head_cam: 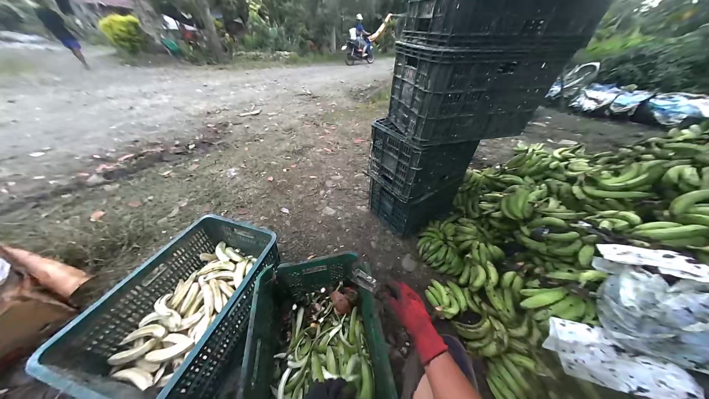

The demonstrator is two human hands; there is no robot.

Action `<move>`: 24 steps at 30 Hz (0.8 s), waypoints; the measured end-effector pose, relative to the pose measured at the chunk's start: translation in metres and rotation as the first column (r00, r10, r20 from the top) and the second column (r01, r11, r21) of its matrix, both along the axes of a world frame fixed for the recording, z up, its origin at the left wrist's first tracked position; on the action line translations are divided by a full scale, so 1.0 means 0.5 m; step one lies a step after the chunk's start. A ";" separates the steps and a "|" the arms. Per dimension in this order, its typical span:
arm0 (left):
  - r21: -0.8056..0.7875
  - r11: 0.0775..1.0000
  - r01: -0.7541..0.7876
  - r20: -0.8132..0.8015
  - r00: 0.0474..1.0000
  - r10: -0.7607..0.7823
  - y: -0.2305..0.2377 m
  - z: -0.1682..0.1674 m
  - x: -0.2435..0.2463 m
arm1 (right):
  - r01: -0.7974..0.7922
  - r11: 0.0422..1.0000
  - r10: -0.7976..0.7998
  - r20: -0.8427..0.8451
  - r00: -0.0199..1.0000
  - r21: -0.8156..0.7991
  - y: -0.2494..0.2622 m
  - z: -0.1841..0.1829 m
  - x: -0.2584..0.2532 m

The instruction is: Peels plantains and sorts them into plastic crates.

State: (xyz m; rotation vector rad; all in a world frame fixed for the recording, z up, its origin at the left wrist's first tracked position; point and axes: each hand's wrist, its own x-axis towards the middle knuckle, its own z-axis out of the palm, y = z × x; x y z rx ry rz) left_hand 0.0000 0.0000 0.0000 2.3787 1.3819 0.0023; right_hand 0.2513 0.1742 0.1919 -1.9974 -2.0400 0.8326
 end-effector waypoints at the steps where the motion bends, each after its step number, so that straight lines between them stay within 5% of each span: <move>1: 0.029 0.994 -0.102 0.067 0.993 0.100 0.011 -0.002 0.005 | 0.017 1.000 -0.017 -0.013 1.000 0.013 -0.001 -0.002 0.004; 3: 0.031 0.978 -0.208 0.099 0.974 0.204 0.038 0.011 0.015 | 0.054 0.998 -0.053 -0.033 0.998 0.029 -0.002 -0.007 0.013; 9: -0.088 0.992 -0.087 -0.059 0.995 0.082 0.021 -0.011 0.038 | 0.082 0.997 -0.082 0.020 0.996 0.015 -0.008 -0.008 0.009; 14: -0.124 0.938 -0.324 0.094 0.937 0.336 0.080 -0.005 0.024 | 0.063 0.998 -0.064 0.078 0.995 0.012 0.005 -0.027 0.010; 17: -0.206 0.820 -0.534 0.291 0.767 0.572 0.122 0.031 0.000 | 0.041 0.999 -0.038 0.123 0.992 -0.020 0.011 -0.037 0.006; 20: -0.318 0.621 -0.716 0.443 0.467 0.765 0.127 0.075 -0.037 | 0.035 0.999 -0.030 0.114 0.993 -0.042 0.008 -0.048 0.005; 24: -0.449 0.382 -0.808 0.395 0.204 0.896 0.131 0.066 -0.109 | 0.034 0.998 -0.029 0.113 0.993 -0.044 0.009 -0.051 0.000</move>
